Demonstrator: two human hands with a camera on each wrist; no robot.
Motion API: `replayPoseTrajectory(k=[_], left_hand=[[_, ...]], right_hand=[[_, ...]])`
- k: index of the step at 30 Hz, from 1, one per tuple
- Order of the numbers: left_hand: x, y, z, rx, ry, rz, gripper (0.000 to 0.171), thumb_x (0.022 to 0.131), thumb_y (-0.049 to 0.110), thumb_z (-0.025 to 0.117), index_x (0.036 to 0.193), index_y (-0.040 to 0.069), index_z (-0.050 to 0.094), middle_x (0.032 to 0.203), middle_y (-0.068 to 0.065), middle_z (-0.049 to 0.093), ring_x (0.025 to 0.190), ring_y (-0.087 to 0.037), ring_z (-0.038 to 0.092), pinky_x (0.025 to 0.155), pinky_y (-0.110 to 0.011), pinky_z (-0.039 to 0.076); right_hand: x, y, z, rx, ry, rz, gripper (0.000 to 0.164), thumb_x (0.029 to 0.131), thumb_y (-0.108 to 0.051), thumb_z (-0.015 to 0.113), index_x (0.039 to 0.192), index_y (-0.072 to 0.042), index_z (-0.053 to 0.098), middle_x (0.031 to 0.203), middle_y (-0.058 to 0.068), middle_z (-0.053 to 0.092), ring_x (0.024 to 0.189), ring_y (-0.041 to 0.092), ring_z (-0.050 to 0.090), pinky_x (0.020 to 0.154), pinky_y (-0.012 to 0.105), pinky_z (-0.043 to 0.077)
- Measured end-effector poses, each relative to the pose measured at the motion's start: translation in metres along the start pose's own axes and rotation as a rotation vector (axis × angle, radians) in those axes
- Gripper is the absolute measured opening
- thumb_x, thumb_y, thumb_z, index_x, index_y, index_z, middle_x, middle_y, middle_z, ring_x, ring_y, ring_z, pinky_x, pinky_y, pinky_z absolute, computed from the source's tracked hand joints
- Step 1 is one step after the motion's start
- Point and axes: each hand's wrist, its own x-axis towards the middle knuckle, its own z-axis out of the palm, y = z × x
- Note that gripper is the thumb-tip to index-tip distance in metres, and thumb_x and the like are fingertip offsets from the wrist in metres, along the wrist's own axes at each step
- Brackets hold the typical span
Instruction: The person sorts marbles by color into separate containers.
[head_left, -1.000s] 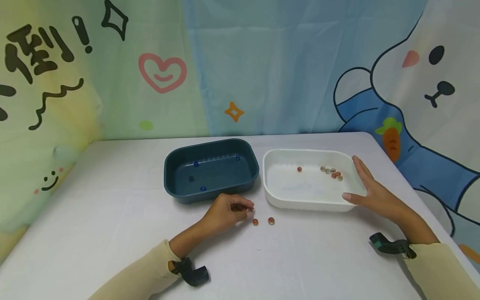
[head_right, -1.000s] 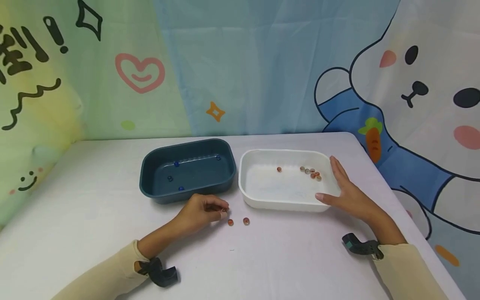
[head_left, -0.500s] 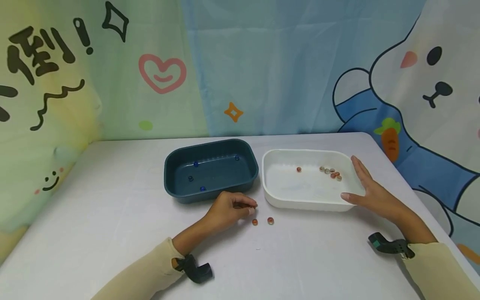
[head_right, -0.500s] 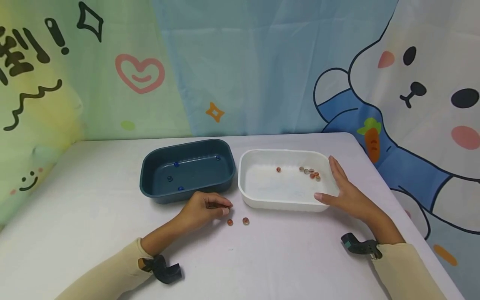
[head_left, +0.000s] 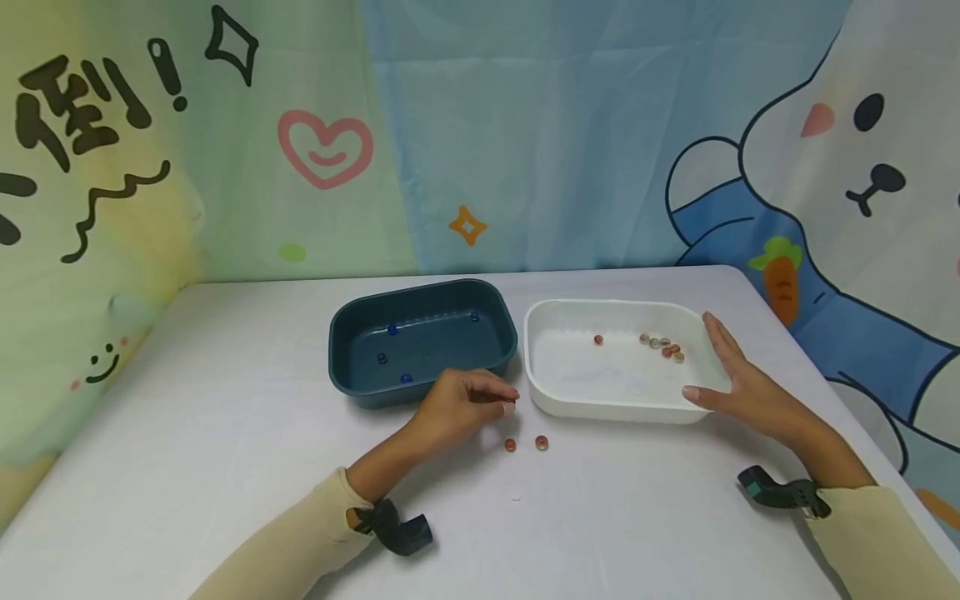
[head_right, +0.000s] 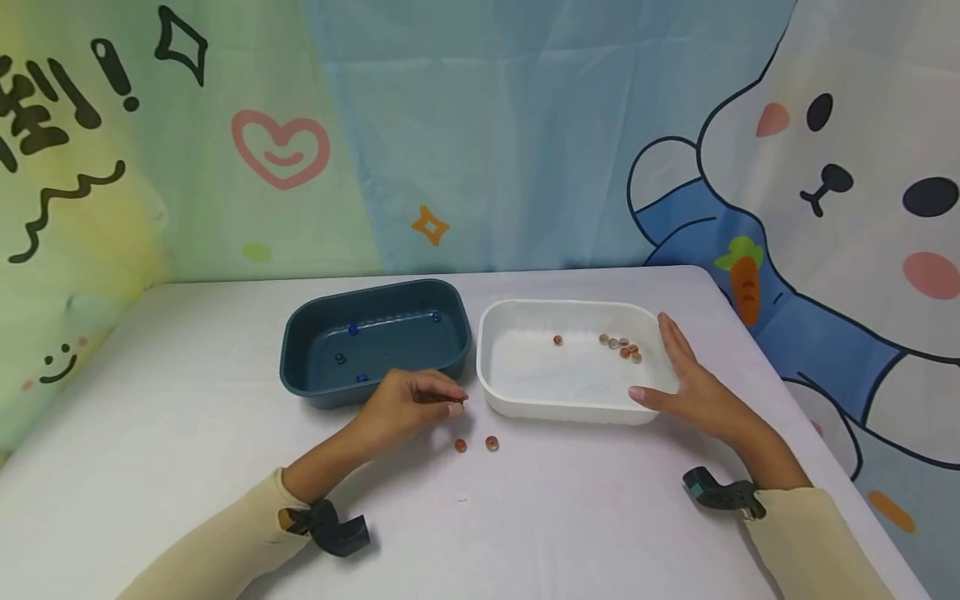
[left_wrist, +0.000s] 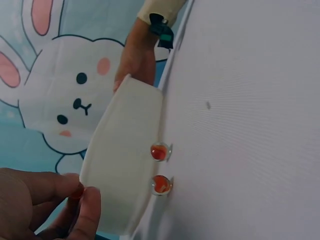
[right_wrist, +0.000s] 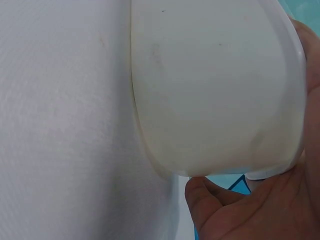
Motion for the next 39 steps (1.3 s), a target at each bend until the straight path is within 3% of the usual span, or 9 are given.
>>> replayPoseTrajectory(k=[9, 23, 39], left_hand=[[0.007, 0.011, 0.002, 0.030, -0.022, 0.008, 0.017, 0.086, 0.002, 0.070, 0.102, -0.002, 0.075, 0.098, -0.002, 0.069, 0.089, -0.013, 0.062, 0.077, -0.023, 0.052], [0.017, 0.023, 0.008, -0.022, -0.015, 0.016, 0.018, 0.090, 0.000, 0.066, 0.106, 0.003, 0.074, 0.105, -0.003, 0.067, 0.090, -0.013, 0.062, 0.078, -0.024, 0.053], [0.030, 0.027, 0.020, -0.018, 0.026, 0.114, 0.017, 0.089, -0.003, 0.067, 0.104, -0.002, 0.074, 0.103, -0.009, 0.067, 0.091, -0.014, 0.065, 0.079, -0.024, 0.054]], right_hand=[[-0.001, 0.001, 0.000, 0.002, 0.006, -0.012, 0.111, 0.085, -0.037, 0.071, 0.153, -0.031, -0.017, 0.159, 0.010, -0.020, 0.140, 0.053, -0.006, 0.085, 0.081, 0.018], [-0.002, 0.001, 0.001, 0.006, 0.008, -0.023, 0.111, 0.085, -0.036, 0.072, 0.153, -0.031, -0.016, 0.159, 0.009, -0.021, 0.140, 0.052, -0.006, 0.086, 0.081, 0.018], [-0.001, 0.001, 0.000, 0.014, 0.005, -0.018, 0.110, 0.085, -0.036, 0.071, 0.153, -0.032, -0.016, 0.159, 0.009, -0.021, 0.141, 0.051, -0.008, 0.086, 0.081, 0.018]])
